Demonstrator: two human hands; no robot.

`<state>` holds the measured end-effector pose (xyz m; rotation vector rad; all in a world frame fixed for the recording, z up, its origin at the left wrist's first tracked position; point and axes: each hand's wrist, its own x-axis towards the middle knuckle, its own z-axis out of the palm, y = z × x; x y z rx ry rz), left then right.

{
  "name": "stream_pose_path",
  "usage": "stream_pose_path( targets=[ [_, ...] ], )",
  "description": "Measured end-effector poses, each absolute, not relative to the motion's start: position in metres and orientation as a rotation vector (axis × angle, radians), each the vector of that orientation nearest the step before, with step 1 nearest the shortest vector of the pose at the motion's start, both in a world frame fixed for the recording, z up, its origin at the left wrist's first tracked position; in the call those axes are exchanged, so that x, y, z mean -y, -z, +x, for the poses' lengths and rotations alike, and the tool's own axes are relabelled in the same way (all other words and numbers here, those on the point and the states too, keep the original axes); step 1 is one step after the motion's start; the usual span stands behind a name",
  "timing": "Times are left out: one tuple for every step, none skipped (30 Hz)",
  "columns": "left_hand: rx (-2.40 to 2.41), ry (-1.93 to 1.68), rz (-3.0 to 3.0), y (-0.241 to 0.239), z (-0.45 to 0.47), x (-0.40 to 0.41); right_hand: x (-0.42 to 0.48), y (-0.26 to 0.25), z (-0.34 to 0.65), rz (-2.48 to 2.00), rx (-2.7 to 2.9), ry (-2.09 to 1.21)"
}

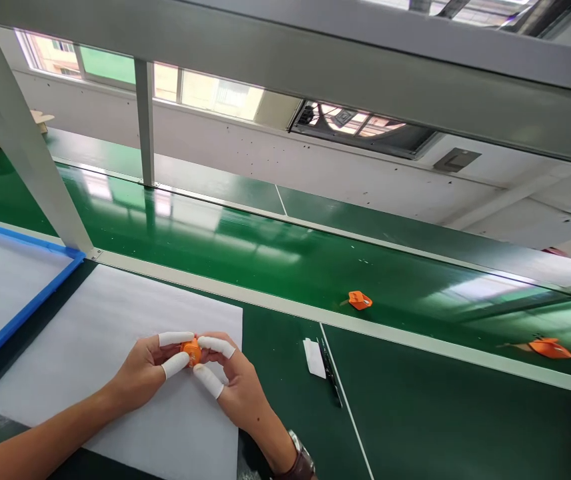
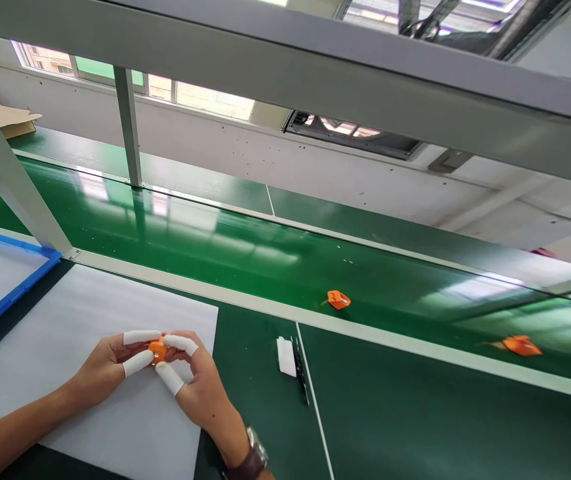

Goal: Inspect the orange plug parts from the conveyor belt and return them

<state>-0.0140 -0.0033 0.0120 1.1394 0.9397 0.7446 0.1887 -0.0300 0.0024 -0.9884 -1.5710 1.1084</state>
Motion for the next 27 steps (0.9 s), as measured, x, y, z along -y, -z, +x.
stream_pose_path(
  targets=[
    [-0.951,-0.748,1.123,-0.012,-0.014,0.004,0.03,-0.003,0.189,-1.003,1.478,-1.234],
    [-0.956,-0.746,1.112,-0.012,-0.014,0.004,0.03,-0.003,0.19,-1.017,1.396,-1.335],
    [-0.957,-0.74,1.11,-0.012,-0.014,0.005,0.03,-0.003,0.19,-1.025,1.333,-1.414],
    [-0.956,-0.733,1.113,-0.013,-0.013,0.006,0.03,-0.003,0.19,-1.028,1.294,-1.469],
    [-0.952,-0.723,1.121,-0.013,-0.013,0.006,0.03,-0.002,0.189,-1.025,1.271,-1.503],
    [-0.95,-0.715,1.129,-0.013,-0.012,0.007,0.03,-0.002,0.188,-1.02,1.256,-1.523],
    [-0.951,-0.706,1.138,-0.013,-0.012,0.008,0.03,-0.003,0.187,-1.015,1.247,-1.534],
    [-0.951,-0.7,1.149,-0.013,-0.011,0.009,0.03,-0.003,0.186,-1.012,1.241,-1.535],
    [-0.95,-0.698,1.159,-0.012,-0.011,0.009,0.03,-0.004,0.185,-1.011,1.238,-1.528],
    [-0.948,-0.699,1.169,-0.012,-0.011,0.01,0.03,-0.006,0.184,-1.009,1.237,-1.521],
    [-0.947,-0.705,1.18,-0.011,-0.011,0.01,0.03,-0.007,0.184,-1.006,1.234,-1.516],
    [-0.949,-0.714,1.189,-0.01,-0.011,0.01,0.03,-0.009,0.183,-1.002,1.232,-1.512],
    [-0.95,-0.721,1.197,-0.01,-0.011,0.01,0.03,-0.01,0.182,-0.994,1.232,-1.512],
    [-0.952,-0.727,1.204,-0.01,-0.011,0.01,0.03,-0.011,0.181,-0.984,1.235,-1.518],
    [-0.953,-0.731,1.211,-0.01,-0.011,0.01,0.03,-0.012,0.18,-0.971,1.24,-1.524],
    [-0.952,-0.732,1.218,-0.01,-0.011,0.01,0.03,-0.012,0.18,-0.955,1.249,-1.53],
    [-0.952,-0.73,1.222,-0.011,-0.01,0.009,0.03,-0.011,0.18,-0.941,1.261,-1.534],
    [-0.954,-0.727,1.223,-0.012,-0.01,0.008,0.03,-0.009,0.18,-0.932,1.271,-1.533],
    [-0.959,-0.725,1.221,-0.013,-0.009,0.007,0.03,-0.007,0.181,-0.934,1.276,-1.526],
    [-0.966,-0.72,1.215,-0.013,-0.009,0.006,0.03,-0.004,0.182,-0.947,1.285,-1.518],
    [-0.974,-0.714,1.204,-0.014,-0.009,0.004,0.03,-0.002,0.184,-0.973,1.305,-1.507],
    [-0.98,-0.712,1.19,-0.014,-0.008,0.002,0.03,-0.001,0.187,-1.013,1.345,-1.487],
    [-0.982,-0.712,1.172,-0.014,-0.008,0.0,0.03,0.0,0.191,-1.067,1.402,-1.436],
    [-0.977,-0.714,1.153,-0.014,-0.008,-0.001,0.029,0.001,0.194,-1.129,1.475,-1.344],
    [-0.965,-0.719,1.135,-0.014,-0.008,-0.002,0.027,0.0,0.198,-1.189,1.552,-1.207],
    [-0.947,-0.727,1.117,-0.014,-0.008,-0.003,0.025,0.0,0.202,-1.238,1.618,-1.037],
    [-0.926,-0.736,1.101,-0.014,-0.009,-0.004,0.022,0.0,0.206,-1.268,1.664,-0.861]
  ],
)
